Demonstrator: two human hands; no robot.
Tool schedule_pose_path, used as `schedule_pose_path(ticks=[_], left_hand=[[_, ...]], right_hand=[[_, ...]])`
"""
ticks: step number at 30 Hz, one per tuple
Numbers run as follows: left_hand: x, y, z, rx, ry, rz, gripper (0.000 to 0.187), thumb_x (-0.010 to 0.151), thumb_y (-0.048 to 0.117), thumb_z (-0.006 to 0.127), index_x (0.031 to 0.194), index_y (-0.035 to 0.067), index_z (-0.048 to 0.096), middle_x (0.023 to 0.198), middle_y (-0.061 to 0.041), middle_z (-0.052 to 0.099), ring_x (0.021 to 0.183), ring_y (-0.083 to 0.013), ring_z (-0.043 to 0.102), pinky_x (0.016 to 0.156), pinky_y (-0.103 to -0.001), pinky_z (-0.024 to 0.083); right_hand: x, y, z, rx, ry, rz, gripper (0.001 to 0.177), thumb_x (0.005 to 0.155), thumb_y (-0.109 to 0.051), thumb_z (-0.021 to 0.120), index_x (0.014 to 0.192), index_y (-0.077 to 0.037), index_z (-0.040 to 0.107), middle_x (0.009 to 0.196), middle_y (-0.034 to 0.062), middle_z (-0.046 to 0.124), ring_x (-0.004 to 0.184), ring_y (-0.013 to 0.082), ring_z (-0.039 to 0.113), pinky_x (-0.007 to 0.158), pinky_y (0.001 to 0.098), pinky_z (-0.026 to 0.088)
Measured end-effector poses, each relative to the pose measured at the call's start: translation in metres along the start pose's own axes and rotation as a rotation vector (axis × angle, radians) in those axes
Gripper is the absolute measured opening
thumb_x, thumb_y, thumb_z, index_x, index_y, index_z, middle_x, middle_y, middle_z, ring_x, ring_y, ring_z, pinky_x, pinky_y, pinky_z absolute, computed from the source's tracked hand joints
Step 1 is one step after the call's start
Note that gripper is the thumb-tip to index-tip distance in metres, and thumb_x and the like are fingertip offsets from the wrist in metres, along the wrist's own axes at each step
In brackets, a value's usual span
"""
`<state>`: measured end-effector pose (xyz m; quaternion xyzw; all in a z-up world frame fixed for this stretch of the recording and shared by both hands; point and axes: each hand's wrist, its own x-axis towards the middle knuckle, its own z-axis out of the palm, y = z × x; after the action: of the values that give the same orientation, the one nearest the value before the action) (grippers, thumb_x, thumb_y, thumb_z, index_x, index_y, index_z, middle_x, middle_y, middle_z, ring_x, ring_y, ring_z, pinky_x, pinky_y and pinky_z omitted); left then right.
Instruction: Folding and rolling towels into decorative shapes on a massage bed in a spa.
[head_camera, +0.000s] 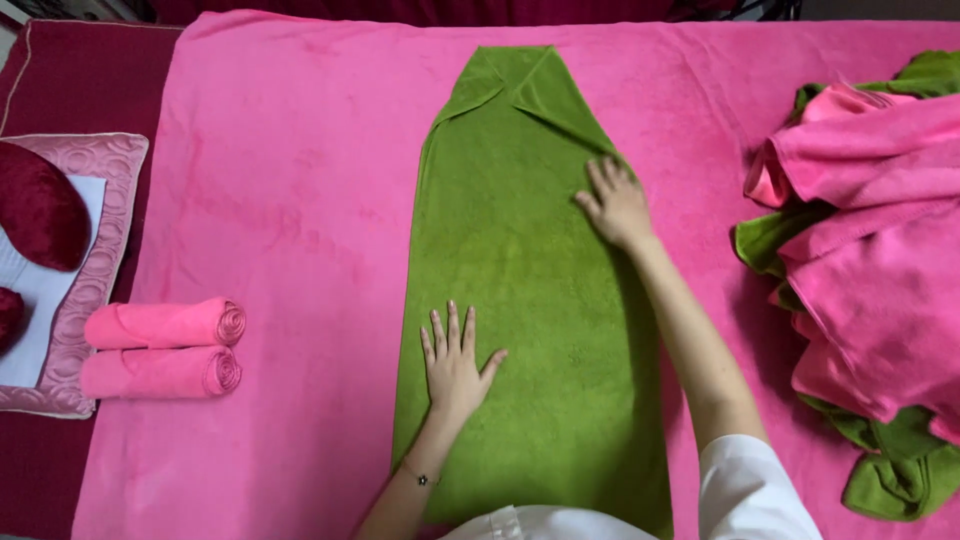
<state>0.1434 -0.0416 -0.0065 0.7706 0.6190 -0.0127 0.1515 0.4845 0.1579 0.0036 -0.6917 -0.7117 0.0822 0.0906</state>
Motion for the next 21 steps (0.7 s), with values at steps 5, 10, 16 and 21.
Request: schedule_pose_path(ticks=[5,10,16,21], left_hand=[[0.0,-0.005,0.013,0.017,0.089,0.037,0.096,0.1,0.084,0.03,0.169,0.017,0.022,0.175,-0.023,0.009,0.159,-0.0467,0.006,0.124,-0.063,-0.001],[0.002,-0.009,0.026,0.16,0.248,0.054,0.099,0.098,0.086,0.027,0.169,0.017,0.02,0.176,-0.019,0.009,0.16,-0.0434,0.009,0.127,-0.061,0.005],[0.004,-0.009,0.031,0.336,0.403,0.066,0.102,0.096,0.088,0.014,0.169,0.017,0.009,0.178,-0.015,0.001,0.162,-0.0393,0.002,0.13,-0.058,0.003],[0.003,-0.009,0.031,0.338,0.395,0.048,0.103,0.095,0.089,0.019,0.169,0.019,0.012,0.178,-0.014,0.002,0.162,-0.039,0.003,0.13,-0.058,0.004]], right_hand=[[0.052,0.071,0.0,-0.127,0.187,0.211,0.06,0.115,-0.06,0.045,0.163,-0.024,0.048,0.163,0.02,0.041,0.143,0.0481,0.04,0.105,0.0684,0.04],[0.047,0.022,-0.019,-0.105,0.532,0.162,0.033,0.112,-0.031,0.045,0.134,-0.013,0.062,0.132,0.0143,0.043,0.113,0.0363,0.046,0.09,0.0502,0.044],[0.1,-0.025,0.019,0.023,0.142,-0.083,0.058,0.111,-0.049,0.035,0.154,-0.015,0.053,0.158,0.0184,0.051,0.146,0.0372,0.045,0.119,0.0604,0.027],[0.186,0.026,0.011,-0.069,0.043,0.097,0.068,0.115,-0.054,0.031,0.113,-0.002,0.075,0.108,0.0309,0.073,0.104,0.0479,0.066,0.102,0.0594,0.043]])
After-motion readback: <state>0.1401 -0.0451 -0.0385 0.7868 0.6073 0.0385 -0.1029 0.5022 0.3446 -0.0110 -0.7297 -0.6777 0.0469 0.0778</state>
